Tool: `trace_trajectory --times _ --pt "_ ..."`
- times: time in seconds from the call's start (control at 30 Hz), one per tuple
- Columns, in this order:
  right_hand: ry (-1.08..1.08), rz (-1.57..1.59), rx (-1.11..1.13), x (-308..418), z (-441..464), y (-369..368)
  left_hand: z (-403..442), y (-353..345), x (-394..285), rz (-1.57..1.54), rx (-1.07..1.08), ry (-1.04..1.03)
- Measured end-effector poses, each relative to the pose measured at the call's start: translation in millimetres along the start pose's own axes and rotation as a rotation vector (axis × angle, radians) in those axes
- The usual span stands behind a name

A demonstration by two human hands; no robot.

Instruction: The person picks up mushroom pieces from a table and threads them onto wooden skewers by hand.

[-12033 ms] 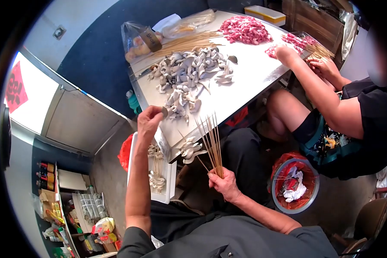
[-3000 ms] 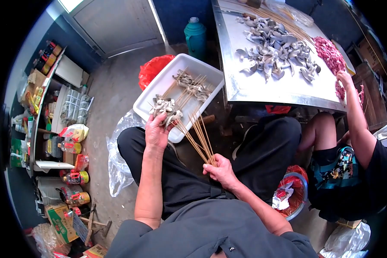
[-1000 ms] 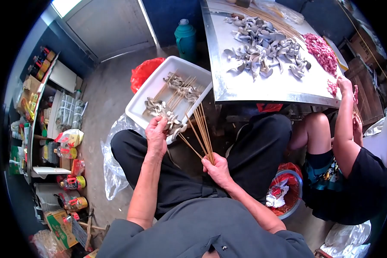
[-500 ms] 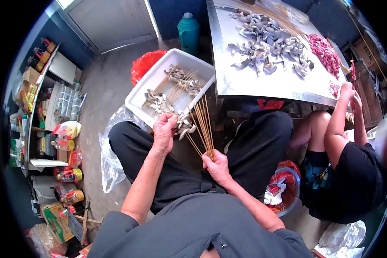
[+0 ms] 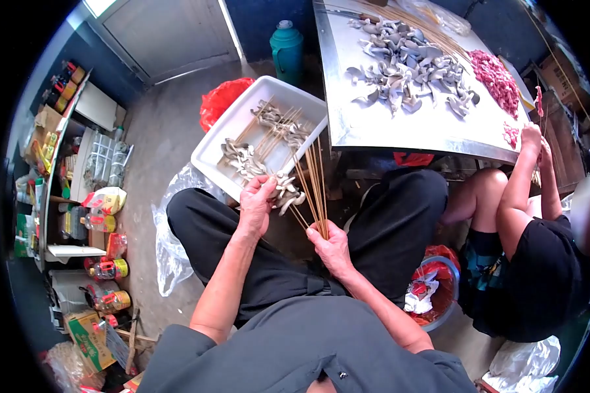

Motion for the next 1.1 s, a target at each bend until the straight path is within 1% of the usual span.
trace_trajectory --times 0.03,0.17,0.23,0.27,0.3,0.37,0.4,0.43,0.5,0.53,0.6,0.63,0.7,0.77,0.83,0.87,0.9,0.93,0.97,1.03,1.07,1.1 --pt "0.056 -0.059 -0.032 1 2 3 2 1 -1 0.003 0.002 -0.001" --pt "0.043 -0.079 0.027 -3 3 4 16 20 -15 0.045 -0.099 -0.115" --pt "-0.047 0.028 0.106 1 -3 0 25 24 -25 0.176 -0.088 -0.067" --pt "-0.045 0.029 0.106 -2 -2 1 27 19 -34 0.312 -0.029 -0.077" --pt "-0.005 0.016 0.069 -5 0 6 31 17 -49 0.611 -0.033 -0.154" --pt "0.037 0.008 0.025 -2 1 12 9 -23 -96 1.201 0.085 -0.741" --pt "0.003 0.021 0.028 1 -1 13 -1 -46 -106 1.285 0.218 -0.799" --pt "-0.032 0.033 0.033 2 -2 14 -10 -60 -117 1.286 0.220 -0.797" --pt "-0.038 0.050 0.054 5 -3 13 -33 -99 -106 1.749 0.561 -0.967" --pt "-0.042 0.066 0.078 6 -3 10 -33 -99 -106 1.754 0.557 -0.967" --pt "-0.037 0.076 0.111 10 -4 5 -35 -103 -87 1.810 0.854 -0.917" --pt "-0.036 0.083 0.137 11 -4 3 -30 -100 -88 1.815 0.852 -0.915" --pt "-0.055 0.107 0.159 12 -5 1 -25 -96 -78 1.829 1.052 -0.849" --pt "-0.075 0.133 0.176 8 -4 0 -19 -91 -84 1.817 1.054 -0.821" --pt "-0.104 0.119 0.111 1 1 8 3 -73 -97 1.936 1.017 -0.648" --pt "-0.107 0.084 0.065 0 3 14 18 -60 -110 1.920 0.947 -0.656" --pt "-0.108 0.086 0.063 -1 4 16 30 -50 -127 1.906 0.803 -0.632" --pt "-0.119 0.104 0.033 -4 4 20 48 -34 -140 1.964 0.674 -0.479" --pt "-0.134 0.123 0.005 -7 5 22 62 -20 -153 2.000 0.577 -0.541" --pt "-0.154 0.126 0.015 -9 7 18 84 -5 -167 1.969 0.398 -0.583" --pt "-0.148 0.112 0.035 -10 8 14 91 -9 -166 1.973 0.400 -0.576" --pt "-0.143 0.096 0.054 -11 9 12 107 5 -161 1.816 0.281 -0.273"
Point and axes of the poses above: each hand's wrist, its own z-axis towards the middle knuckle, its own y-axis out of the back of the hand, x = y × z, the point moved 8 cm from there along z, towards the middle knuckle, and after that the axes turned 14 degrees about -z, right-handed, at the moved point
